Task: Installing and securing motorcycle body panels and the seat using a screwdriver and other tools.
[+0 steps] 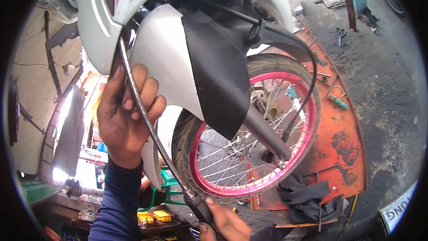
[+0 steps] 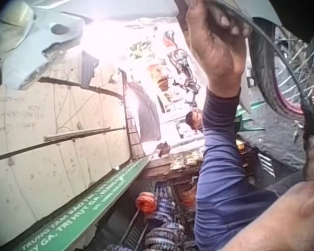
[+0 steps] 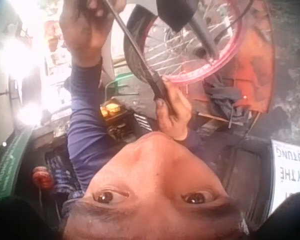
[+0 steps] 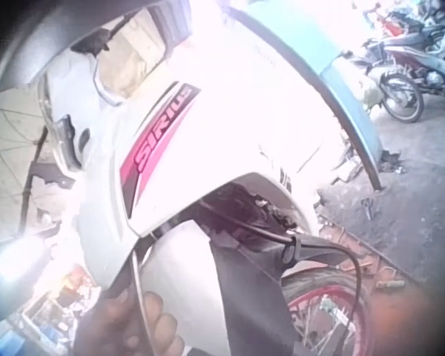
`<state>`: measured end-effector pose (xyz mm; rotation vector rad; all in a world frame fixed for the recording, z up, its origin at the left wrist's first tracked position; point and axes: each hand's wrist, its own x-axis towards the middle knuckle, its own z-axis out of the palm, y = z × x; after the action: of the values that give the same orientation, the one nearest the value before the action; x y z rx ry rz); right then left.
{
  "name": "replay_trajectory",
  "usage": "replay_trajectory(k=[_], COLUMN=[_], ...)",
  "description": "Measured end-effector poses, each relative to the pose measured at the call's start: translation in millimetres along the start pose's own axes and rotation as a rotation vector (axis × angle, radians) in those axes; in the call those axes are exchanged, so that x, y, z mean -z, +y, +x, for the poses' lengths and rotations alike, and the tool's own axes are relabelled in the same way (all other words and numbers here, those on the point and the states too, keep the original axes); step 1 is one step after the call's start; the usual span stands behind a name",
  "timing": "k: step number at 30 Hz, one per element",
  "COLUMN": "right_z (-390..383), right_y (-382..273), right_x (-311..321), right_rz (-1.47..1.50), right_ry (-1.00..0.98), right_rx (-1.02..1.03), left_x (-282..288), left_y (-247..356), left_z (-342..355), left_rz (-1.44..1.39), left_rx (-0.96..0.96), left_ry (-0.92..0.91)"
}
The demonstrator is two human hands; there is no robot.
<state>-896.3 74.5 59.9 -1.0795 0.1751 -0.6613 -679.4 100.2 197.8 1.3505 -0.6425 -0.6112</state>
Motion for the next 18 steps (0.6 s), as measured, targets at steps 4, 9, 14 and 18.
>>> replay_trajectory(k=[4, 9, 14, 18], right_z=[-13, -27, -33, -33], right_y=[-10, -3, 4, 4], right_x=[-13, -27, -31, -28], right_rz=[0.237, 0.186, -0.144, -0.224], right_ry=[0.020, 0.110, 0.131, 0.178], right_rx=[-0.292, -0.264, -0.082, -0.046], left_x=[-9, -21, -30, -33], left_y=[-2, -18, -10, -25], left_z=[1, -15, 19, 25], left_rz=[-0.045, -0.148, -0.554, -0.690], left_rx=[-0.065, -0.258, -0.231, -0.267], left_ry=[0.108, 0.281, 0.205, 0.237])
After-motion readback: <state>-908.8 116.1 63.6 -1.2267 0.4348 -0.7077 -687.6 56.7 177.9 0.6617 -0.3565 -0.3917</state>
